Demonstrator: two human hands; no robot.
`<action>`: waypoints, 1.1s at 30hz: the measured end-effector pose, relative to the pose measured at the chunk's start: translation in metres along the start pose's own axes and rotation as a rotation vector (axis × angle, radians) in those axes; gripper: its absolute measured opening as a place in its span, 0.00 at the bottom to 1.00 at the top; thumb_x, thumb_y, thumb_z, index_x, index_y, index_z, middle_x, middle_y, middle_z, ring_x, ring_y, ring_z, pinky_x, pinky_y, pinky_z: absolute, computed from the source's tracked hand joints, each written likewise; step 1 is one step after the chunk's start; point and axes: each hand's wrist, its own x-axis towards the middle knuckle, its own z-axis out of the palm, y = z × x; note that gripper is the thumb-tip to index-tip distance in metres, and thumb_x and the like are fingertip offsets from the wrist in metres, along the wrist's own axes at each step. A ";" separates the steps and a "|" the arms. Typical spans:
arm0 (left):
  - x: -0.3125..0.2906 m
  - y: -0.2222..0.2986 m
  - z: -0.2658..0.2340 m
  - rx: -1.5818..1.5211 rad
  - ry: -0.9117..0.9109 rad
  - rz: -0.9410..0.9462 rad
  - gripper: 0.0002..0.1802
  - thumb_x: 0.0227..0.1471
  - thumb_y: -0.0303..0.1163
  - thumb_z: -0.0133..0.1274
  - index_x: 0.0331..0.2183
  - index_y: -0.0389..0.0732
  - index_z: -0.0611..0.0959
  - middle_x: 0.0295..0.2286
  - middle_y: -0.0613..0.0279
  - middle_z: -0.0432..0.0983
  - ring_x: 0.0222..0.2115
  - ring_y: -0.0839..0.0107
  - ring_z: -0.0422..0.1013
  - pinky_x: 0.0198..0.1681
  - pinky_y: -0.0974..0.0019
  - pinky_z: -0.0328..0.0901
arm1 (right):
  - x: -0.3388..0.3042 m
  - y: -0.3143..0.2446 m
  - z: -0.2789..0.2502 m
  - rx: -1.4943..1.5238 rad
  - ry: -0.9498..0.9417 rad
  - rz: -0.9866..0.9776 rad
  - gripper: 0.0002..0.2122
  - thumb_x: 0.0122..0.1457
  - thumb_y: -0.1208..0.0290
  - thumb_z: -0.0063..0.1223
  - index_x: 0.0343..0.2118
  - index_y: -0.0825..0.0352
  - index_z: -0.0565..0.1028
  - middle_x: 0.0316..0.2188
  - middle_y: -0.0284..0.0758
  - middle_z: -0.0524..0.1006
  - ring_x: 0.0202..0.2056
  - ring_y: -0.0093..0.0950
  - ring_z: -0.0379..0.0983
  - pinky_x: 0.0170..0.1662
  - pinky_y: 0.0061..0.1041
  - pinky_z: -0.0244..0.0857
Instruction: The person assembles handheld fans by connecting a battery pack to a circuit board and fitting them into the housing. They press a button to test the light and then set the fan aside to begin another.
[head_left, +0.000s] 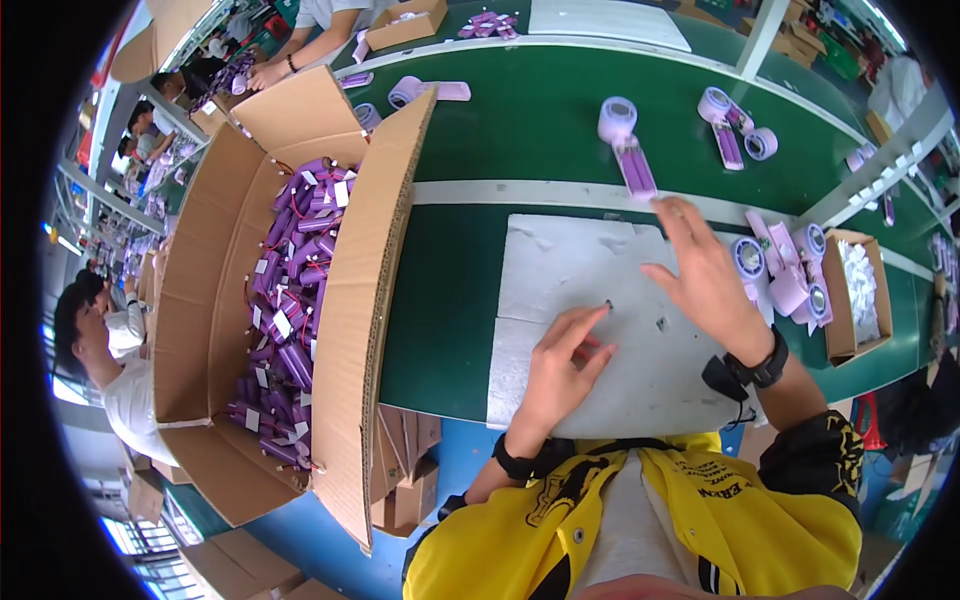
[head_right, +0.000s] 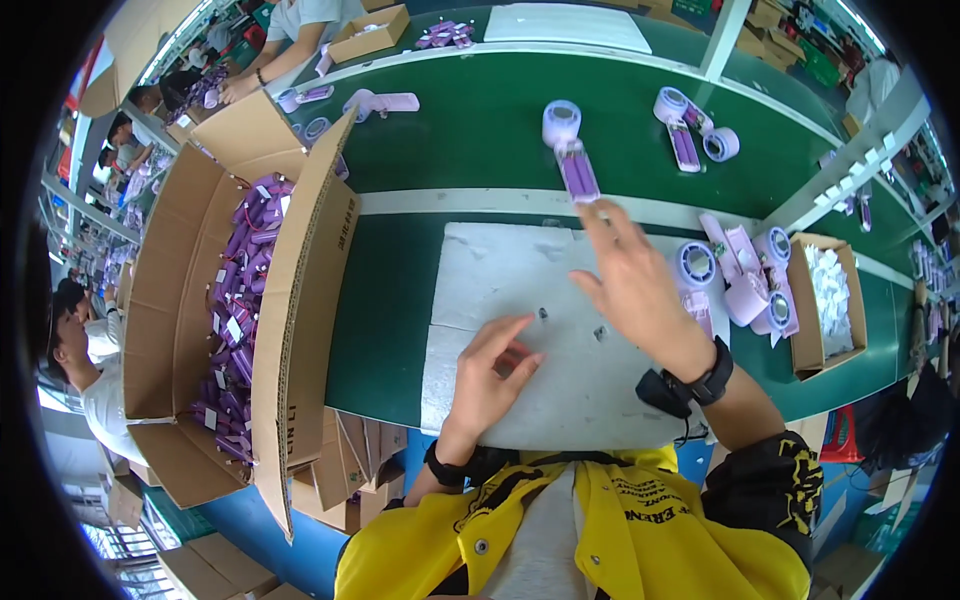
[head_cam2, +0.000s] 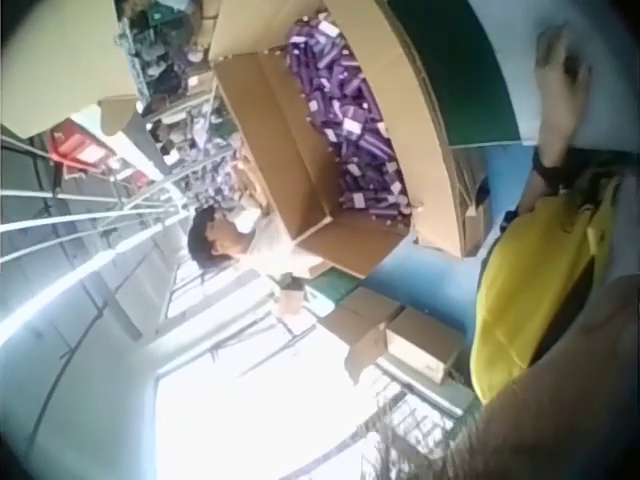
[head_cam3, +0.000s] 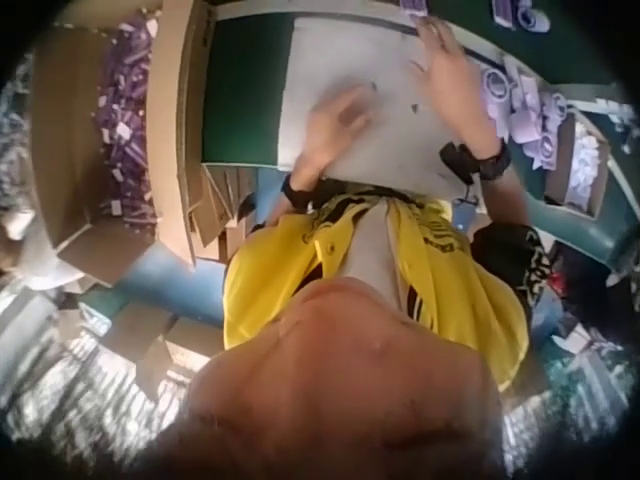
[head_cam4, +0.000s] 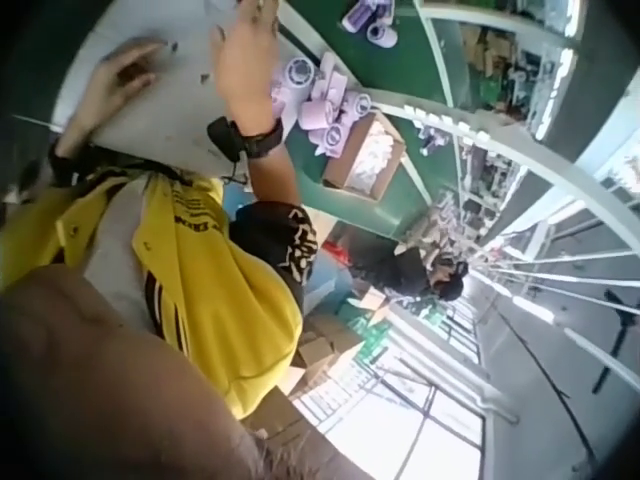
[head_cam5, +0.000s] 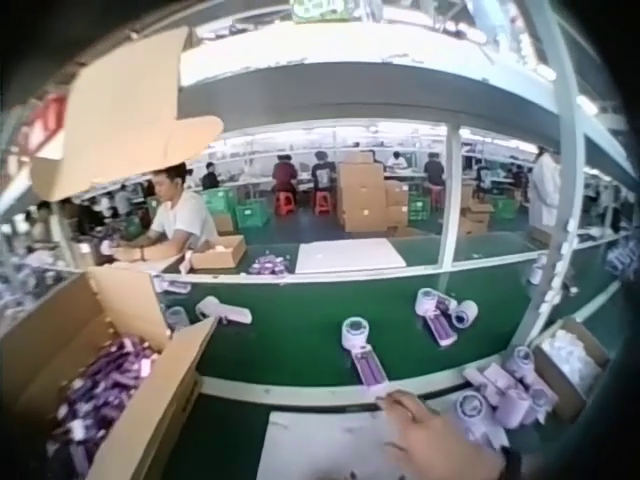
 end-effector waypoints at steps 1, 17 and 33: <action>0.000 0.000 0.001 -0.008 -0.027 0.002 0.27 0.45 0.18 0.63 0.49 0.42 0.80 0.44 0.56 0.76 0.30 0.71 0.75 0.32 0.70 0.72 | 0.007 -0.005 -0.008 0.087 -0.122 -0.043 0.25 0.49 0.66 0.64 0.49 0.72 0.71 0.48 0.47 0.72 0.48 0.48 0.72 0.48 0.38 0.69; 0.001 -0.005 0.023 -0.176 -0.095 0.117 0.15 0.49 0.23 0.58 0.42 0.39 0.82 0.36 0.52 0.76 0.30 0.59 0.75 0.36 0.62 0.71 | 0.287 0.044 0.208 -0.195 -0.081 -0.721 0.20 0.57 0.66 0.53 0.53 0.64 0.72 0.46 0.47 0.75 0.51 0.46 0.69 0.54 0.40 0.66; 0.006 -0.001 0.036 -0.249 0.040 0.043 0.21 0.55 0.30 0.56 0.51 0.39 0.74 0.46 0.49 0.69 0.36 0.54 0.74 0.40 0.59 0.71 | 0.138 0.053 0.064 0.710 -0.647 0.295 0.10 0.62 0.75 0.40 0.41 0.69 0.75 0.21 0.33 0.74 0.15 0.20 0.69 0.16 0.17 0.60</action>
